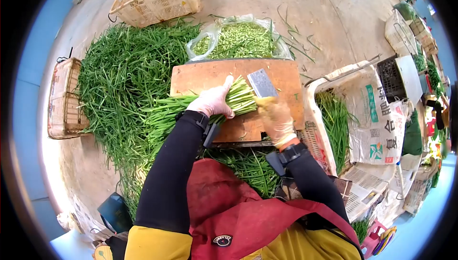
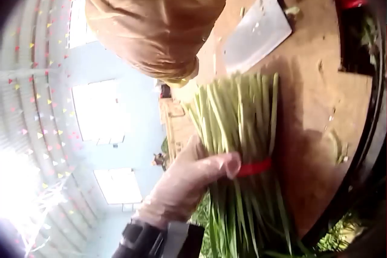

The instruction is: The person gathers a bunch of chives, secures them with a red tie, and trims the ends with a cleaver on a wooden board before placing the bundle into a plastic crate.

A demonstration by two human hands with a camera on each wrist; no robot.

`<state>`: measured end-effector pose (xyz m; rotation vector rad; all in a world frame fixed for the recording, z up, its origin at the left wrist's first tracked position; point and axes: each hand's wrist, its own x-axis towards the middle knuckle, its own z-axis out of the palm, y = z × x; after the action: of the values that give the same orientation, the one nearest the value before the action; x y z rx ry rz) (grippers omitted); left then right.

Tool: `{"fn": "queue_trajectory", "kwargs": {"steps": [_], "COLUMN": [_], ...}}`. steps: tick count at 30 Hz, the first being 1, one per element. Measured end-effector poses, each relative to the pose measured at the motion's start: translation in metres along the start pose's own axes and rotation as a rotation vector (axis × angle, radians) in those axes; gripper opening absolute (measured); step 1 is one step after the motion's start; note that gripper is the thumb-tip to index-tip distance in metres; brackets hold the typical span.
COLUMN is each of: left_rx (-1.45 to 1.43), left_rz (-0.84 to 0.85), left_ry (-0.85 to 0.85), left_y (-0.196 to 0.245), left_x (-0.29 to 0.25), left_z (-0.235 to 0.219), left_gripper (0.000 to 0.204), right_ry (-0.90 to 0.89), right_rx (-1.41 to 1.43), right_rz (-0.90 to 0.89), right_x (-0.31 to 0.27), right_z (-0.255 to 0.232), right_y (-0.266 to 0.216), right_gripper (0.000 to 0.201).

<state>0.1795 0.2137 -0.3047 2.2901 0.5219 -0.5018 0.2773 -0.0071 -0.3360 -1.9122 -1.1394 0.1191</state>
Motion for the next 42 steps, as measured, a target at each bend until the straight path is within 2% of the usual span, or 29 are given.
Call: {"fn": "queue_trajectory", "kwargs": {"steps": [2,3,5,10,16,20,22,23,24,26,28,29,30,32,34,35,36,38,40,42], "left_rx": [0.115,0.118,0.116,0.121,0.151,0.150,0.148,0.145,0.140,0.142,0.148,0.147,0.149,0.162,0.179,0.184,0.186,0.183,0.170,0.140], "left_rz": [-0.069,-0.069,-0.093,-0.113,-0.098,-0.051,-0.024,-0.014,-0.004,-0.014,-0.020,-0.027,-0.036,-0.041,-0.045,-0.055,-0.064,-0.053,-0.048,-0.017], "left_ry": [0.053,0.052,0.023,0.028,0.086,0.127,0.153,0.160,0.167,0.160,0.156,0.144,0.132,0.148,0.163,0.148,0.133,0.142,0.155,0.166], "left_y": [0.006,0.006,0.007,0.006,0.004,-0.006,-0.010,-0.010,-0.010,-0.008,-0.003,-0.002,-0.001,0.000,0.002,0.003,0.004,0.004,0.000,-0.001], "left_x": [-0.002,-0.001,0.000,0.001,0.000,0.003,0.003,0.002,0.001,-0.002,-0.003,-0.005,-0.006,-0.007,-0.008,-0.009,-0.009,-0.010,-0.013,-0.011], "left_z": [0.004,0.005,0.005,0.009,0.011,0.020,0.020,0.021,0.021,0.020,0.016,0.015,0.015,0.017,0.016,0.015,0.015,0.017,0.018,0.017], "left_gripper": [0.122,0.122,0.124,0.128,0.124,0.123,0.123,0.122,0.122,0.120,0.119,0.118,0.118,0.118,0.117,0.122,0.127,0.126,0.125,0.125], "right_ry": [-0.066,-0.063,-0.072,-0.159,-0.400,-0.348,-0.346,-0.462,-0.641,-0.867,-0.788,-0.608,-0.610,-0.409,-0.489,-0.577,-0.575,-0.572,-0.780,-0.658], "right_rx": [-0.226,-0.224,-0.438,-0.520,-0.691,-0.688,-0.697,-0.686,-0.787,-0.903,-0.659,-0.522,-0.522,-0.475,-0.426,-0.402,-0.401,-0.498,-0.766,-0.808], "right_rz": [-0.096,-0.095,0.023,0.004,-0.060,-0.049,0.047,0.169,0.199,0.248,0.184,0.090,0.087,-0.105,-0.147,-0.086,-0.086,0.208,0.243,0.400], "right_x": [0.009,0.014,0.028,0.045,0.063,0.064,0.063,0.063,0.061,0.046,0.040,0.032,0.029,0.027,0.033,0.036,0.041,0.050,0.056,0.062], "right_z": [0.019,0.027,0.038,0.045,0.042,0.031,0.010,-0.004,-0.019,-0.028,-0.038,-0.033,-0.023,0.003,0.024,0.036,0.035,0.018,-0.018,-0.037], "right_y": [-0.013,-0.016,-0.017,-0.010,-0.014,0.006,0.029,0.036,0.038,0.049,0.016,0.004,-0.005,-0.021,-0.041,-0.038,-0.028,-0.003,0.016,0.016], "right_gripper": [0.021,0.021,0.021,0.017,0.016,0.018,0.019,0.020,0.021,0.020,0.020,0.018,0.018,0.017,0.018,0.020,0.020,0.020,0.022,0.024]}}
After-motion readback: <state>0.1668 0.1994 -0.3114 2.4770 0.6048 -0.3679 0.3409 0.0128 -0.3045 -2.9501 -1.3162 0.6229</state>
